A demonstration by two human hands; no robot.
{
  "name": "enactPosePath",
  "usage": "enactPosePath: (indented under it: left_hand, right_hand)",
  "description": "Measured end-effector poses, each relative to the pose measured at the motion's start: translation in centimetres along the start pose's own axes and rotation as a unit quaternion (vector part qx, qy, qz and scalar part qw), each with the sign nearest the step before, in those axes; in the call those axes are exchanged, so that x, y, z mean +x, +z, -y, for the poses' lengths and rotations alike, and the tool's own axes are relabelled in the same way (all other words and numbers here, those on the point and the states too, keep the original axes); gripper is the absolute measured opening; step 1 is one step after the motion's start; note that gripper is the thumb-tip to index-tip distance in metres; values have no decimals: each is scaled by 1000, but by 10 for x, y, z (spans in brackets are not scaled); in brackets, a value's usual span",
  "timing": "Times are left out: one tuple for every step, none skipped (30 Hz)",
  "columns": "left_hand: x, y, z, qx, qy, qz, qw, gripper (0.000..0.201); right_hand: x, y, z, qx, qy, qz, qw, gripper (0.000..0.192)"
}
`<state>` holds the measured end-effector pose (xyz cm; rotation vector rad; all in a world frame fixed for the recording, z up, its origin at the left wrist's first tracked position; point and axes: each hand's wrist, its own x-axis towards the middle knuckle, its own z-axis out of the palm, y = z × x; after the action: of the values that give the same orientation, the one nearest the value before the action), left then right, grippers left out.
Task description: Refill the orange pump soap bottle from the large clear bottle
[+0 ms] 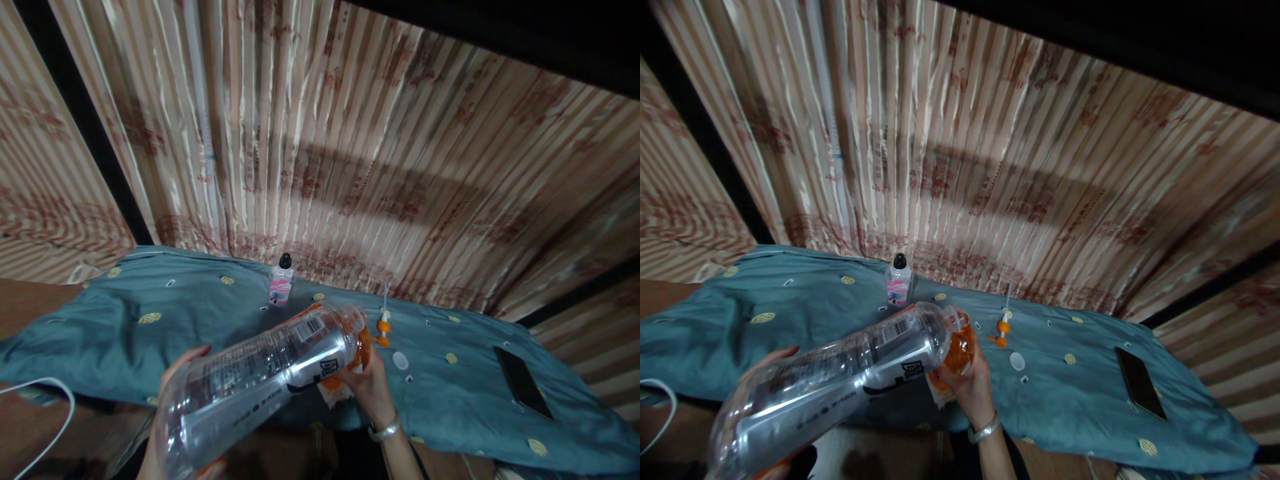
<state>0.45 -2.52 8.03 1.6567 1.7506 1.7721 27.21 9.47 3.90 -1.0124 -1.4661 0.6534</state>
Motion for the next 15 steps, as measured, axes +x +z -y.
enactPosePath:
  left_hand:
    - [0,0,1,-15,-4,-2,1000,85]
    - [1,0,1,-25,-6,-5,1000,84]
    - [1,0,2,-30,-5,-9,1000,82]
    - [1,1,2,-29,-2,-11,1000,82]
    - [1,1,3,-28,1,-12,1000,82]
    - [1,1,3,-28,2,-12,1000,83]
    - [1,1,3,-30,0,-14,999,84]
    - [1,1,3,-33,-5,-15,999,85]
    - [1,1,3,-35,-9,-16,999,87]
    - [1,1,3,-38,-12,-18,999,88]
    - [1,1,3,-38,-14,-18,999,89]
    - [1,1,3,-36,-12,-18,999,89]
    - [1,1,3,-31,-7,-18,999,89]
    - [1,0,3,-20,2,-16,1000,88]
    - [2,0,3,-9,11,-14,1000,87]
  right_hand:
    - [0,0,-1,-3,1,0,1000,50]
    - [0,-1,-1,-2,4,-2,1000,49]
    - [0,-1,-2,2,6,-5,1000,47]
    - [0,-1,-3,5,10,-8,1000,45]
    - [0,-2,-3,5,14,-10,1000,43]
    - [-1,-2,-3,3,19,-10,1000,41]
    - [-1,-3,-4,0,22,-9,1000,41]
    - [-1,-3,-4,-4,25,-8,1000,40]
    - [-2,-4,-4,-7,26,-6,1000,41]
    - [-2,-4,-5,-8,27,-3,1000,42]
    - [-2,-4,-5,-7,25,-1,1000,44]
    - [-2,-5,-6,-7,23,0,1000,45]
    - [-3,-5,-6,-8,21,4,1000,46]
    - [-3,-5,-7,-12,19,7,1000,47]
    - [-3,-5,-7,-17,18,8,1000,48]
